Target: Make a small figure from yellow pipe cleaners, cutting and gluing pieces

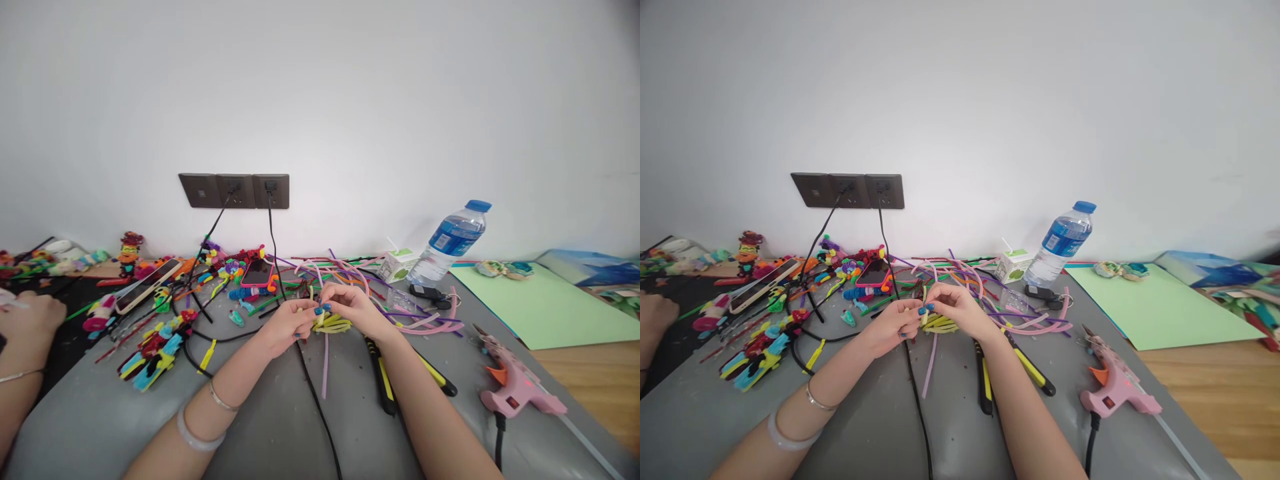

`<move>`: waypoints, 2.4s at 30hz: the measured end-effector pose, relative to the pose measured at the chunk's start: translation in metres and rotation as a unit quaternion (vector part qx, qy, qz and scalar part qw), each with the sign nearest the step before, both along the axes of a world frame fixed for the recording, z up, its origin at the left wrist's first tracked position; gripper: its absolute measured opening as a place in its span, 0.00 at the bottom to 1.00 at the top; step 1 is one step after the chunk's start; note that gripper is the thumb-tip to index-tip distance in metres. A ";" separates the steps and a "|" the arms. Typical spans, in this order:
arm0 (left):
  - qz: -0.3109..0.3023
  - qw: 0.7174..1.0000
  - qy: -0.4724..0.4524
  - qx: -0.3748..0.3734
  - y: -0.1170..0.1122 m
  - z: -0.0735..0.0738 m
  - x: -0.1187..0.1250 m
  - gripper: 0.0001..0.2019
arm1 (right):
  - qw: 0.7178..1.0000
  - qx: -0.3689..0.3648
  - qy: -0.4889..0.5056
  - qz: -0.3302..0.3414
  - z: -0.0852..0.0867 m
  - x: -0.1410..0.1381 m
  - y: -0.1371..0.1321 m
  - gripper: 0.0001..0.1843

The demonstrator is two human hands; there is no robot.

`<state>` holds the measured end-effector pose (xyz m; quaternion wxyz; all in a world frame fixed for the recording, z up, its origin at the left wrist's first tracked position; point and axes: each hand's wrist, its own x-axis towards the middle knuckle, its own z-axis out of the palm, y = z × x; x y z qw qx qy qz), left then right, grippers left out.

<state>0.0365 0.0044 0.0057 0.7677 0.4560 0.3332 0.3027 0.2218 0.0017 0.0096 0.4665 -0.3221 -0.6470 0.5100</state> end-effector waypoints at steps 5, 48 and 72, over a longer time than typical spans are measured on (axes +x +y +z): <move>0.056 0.972 0.119 0.197 -0.001 -0.001 0.002 0.18 | 0.999 -0.001 0.025 -0.041 0.004 -0.002 0.000 0.12; 0.063 0.779 0.318 0.537 -0.011 0.001 -0.002 0.14 | 0.998 0.024 -0.031 -0.056 -0.001 -0.002 0.003 0.14; 0.108 0.850 0.244 0.454 -0.004 -0.001 -0.007 0.10 | 0.999 -0.015 -0.010 -0.046 -0.003 -0.001 0.003 0.14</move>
